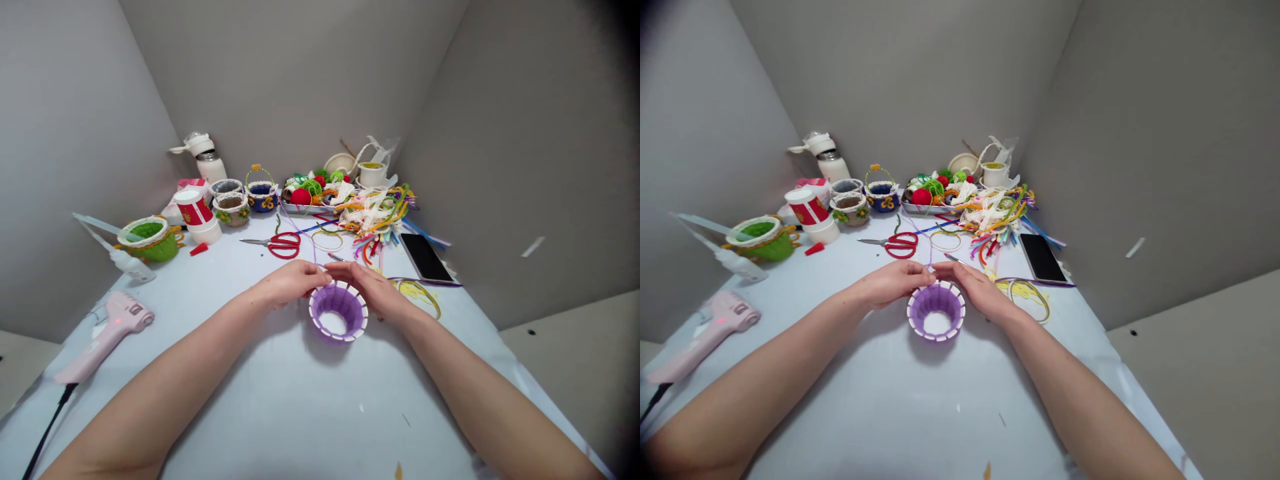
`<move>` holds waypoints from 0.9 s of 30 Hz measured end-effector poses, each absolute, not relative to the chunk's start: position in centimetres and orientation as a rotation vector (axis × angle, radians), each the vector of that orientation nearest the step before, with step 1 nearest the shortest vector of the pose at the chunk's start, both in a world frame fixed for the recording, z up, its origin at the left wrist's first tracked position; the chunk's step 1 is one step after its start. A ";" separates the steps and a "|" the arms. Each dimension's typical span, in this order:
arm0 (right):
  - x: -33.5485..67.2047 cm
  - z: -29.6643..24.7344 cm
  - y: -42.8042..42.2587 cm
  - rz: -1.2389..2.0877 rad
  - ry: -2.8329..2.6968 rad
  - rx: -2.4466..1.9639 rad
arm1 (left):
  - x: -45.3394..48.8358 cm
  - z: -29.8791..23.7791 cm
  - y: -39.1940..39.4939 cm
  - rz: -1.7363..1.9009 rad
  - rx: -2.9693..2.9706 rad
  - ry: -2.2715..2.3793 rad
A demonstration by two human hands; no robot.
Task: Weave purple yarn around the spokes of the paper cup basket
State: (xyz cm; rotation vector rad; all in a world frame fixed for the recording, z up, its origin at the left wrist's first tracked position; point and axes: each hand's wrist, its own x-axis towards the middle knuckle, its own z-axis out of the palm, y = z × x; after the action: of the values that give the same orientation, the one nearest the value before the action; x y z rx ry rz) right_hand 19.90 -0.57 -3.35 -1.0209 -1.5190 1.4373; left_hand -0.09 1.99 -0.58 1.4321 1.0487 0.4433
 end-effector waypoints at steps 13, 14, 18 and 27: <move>22.4 -1.9 -0.2 1.286 -1.817 -1.335 | -0.7 0.7 2.0 0.418 1.690 1.164; 22.7 -2.1 0.0 1.259 -1.852 -1.347 | -0.7 0.9 2.0 0.414 1.698 1.174; 23.7 -2.4 0.5 1.016 -2.017 -1.434 | -0.9 1.1 2.3 0.390 1.717 1.211; 20.5 -1.6 -1.1 0.917 -1.971 -1.051 | -0.9 1.3 1.8 0.339 1.713 0.980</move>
State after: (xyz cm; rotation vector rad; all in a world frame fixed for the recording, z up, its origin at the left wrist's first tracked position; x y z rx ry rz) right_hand 20.53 -1.14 -1.59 -1.0508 -1.9712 0.9168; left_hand -0.92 1.79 1.27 1.7126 0.9796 0.3387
